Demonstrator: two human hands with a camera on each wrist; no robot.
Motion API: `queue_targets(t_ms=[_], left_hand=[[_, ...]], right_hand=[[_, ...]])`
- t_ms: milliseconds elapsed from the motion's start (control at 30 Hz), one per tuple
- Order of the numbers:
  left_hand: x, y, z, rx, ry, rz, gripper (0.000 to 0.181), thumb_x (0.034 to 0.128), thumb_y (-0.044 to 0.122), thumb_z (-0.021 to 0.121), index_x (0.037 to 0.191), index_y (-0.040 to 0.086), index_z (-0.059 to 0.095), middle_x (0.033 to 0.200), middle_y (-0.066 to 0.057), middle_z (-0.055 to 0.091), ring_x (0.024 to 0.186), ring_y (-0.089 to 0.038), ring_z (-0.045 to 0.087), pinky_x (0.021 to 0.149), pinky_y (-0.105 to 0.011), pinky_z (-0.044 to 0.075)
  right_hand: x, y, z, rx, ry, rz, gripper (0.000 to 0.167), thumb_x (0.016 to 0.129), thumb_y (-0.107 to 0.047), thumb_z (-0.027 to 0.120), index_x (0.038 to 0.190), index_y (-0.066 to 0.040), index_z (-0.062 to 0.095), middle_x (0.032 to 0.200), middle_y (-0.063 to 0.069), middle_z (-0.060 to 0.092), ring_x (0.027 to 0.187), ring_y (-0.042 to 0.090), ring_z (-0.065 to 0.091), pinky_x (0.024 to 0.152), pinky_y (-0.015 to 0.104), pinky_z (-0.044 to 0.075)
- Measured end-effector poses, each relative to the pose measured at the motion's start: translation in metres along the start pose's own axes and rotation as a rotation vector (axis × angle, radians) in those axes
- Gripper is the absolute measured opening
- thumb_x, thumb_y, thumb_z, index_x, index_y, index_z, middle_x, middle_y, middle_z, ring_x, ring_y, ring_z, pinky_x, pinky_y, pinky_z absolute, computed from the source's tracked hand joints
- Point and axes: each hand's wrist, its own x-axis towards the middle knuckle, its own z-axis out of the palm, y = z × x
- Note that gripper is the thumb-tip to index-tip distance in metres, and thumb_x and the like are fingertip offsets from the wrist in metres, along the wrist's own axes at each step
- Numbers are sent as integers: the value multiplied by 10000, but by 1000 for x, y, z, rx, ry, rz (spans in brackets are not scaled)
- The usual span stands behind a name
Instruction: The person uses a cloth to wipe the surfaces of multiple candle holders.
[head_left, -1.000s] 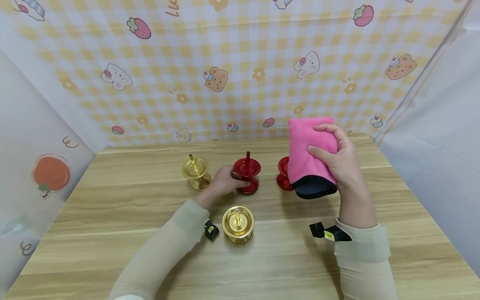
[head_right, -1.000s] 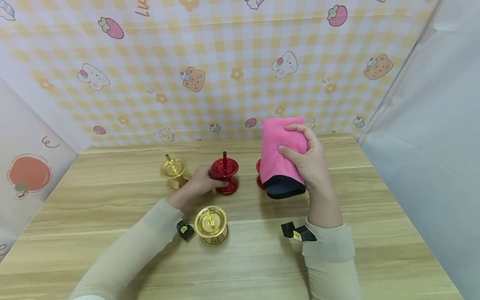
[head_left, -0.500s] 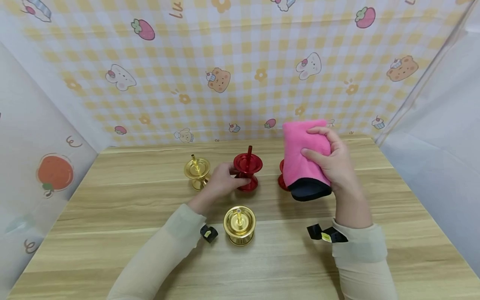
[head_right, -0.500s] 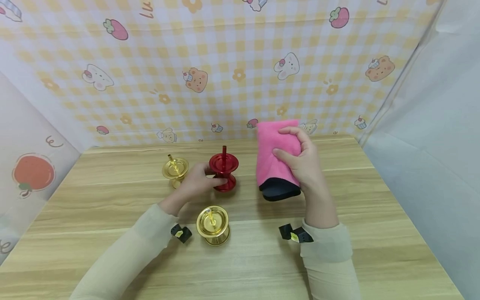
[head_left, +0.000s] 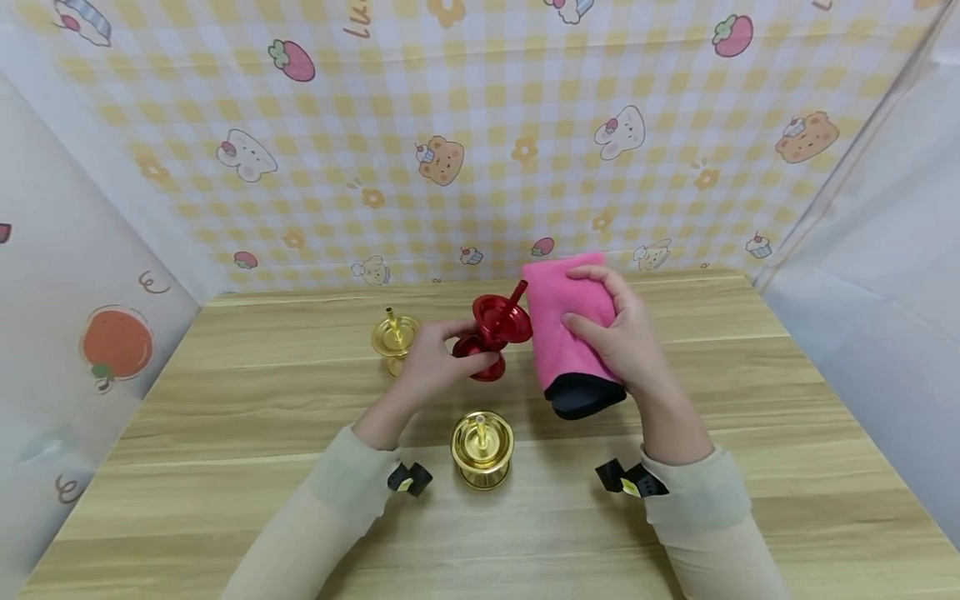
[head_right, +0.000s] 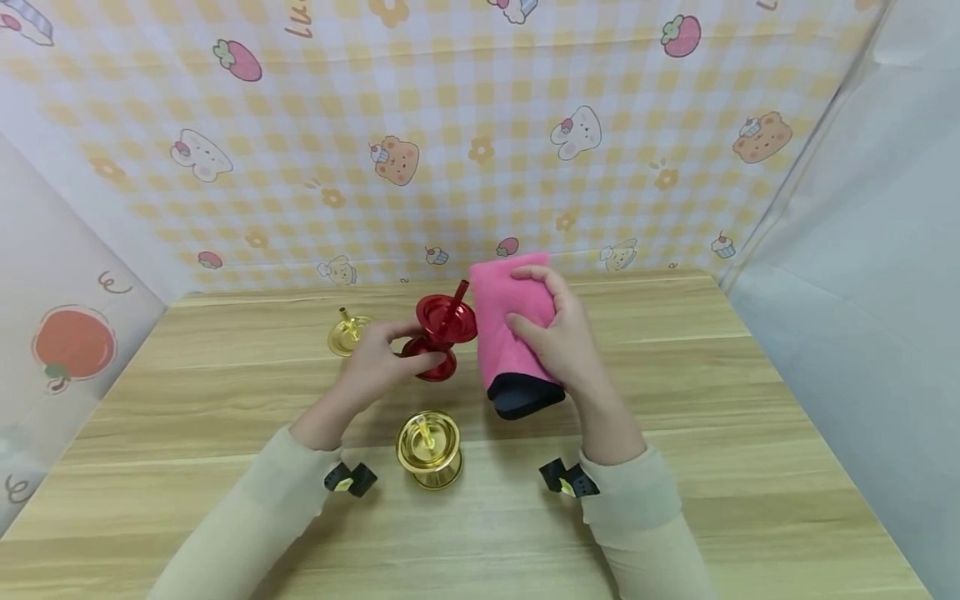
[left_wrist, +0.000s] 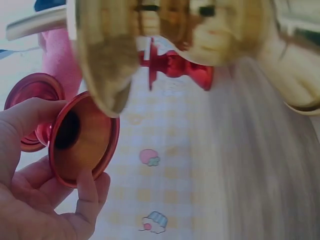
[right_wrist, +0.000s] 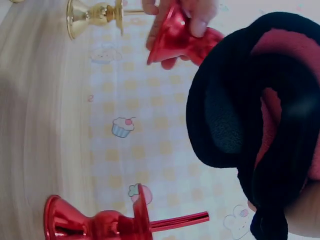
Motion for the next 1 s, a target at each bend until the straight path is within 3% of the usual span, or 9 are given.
queue_targets(t_ms=[200,367,567,700,800,1000], left_hand=[[-12,4,-7,-59,66,21,369,793,129,775,1154,71,735,1135,-112,730,1040,-240,643,847,-350,568],[-25,4,-11,-57,110,35,376,767,110,802,1131,45,733,1187,-127,700,1089,-276,626,859,-378,583],[-40,6,-15,-77,108,109,348,739,77,823,1079,60,753,1134,-94,717,1049,-245,642,838,-345,587],[-46,10,-15,-36,101,177,338,730,68,834,1058,38,759,1109,-106,729,1025,-247,673,832,-336,595],[-49,13,-14,-9,108,218,340,727,59,838,1056,27,759,1095,-116,736,1010,-250,689,841,-345,598],[-51,16,-14,8,180,267,333,730,26,835,1052,4,753,1080,-143,740,995,-270,694,833,-375,606]], right_hand=[[-4,-1,3,-81,-46,-153,466,882,14,678,1304,-122,533,1277,115,514,994,270,541,701,252,523],[-6,-1,2,-115,-132,-250,447,851,64,690,1254,-79,561,1164,127,578,874,221,579,672,248,517],[-8,0,-1,-103,-224,-293,442,829,97,685,1223,-52,549,1113,90,577,794,177,601,646,254,533],[-10,0,-3,-84,-310,-342,418,835,117,665,1201,-49,547,1058,86,588,746,182,606,611,263,533],[-12,-1,-4,-37,-349,-340,416,840,122,653,1187,-88,560,1022,77,601,719,175,612,593,262,537],[-14,-6,-2,119,-313,-216,453,829,100,653,1148,-220,609,984,64,618,726,163,635,595,268,557]])
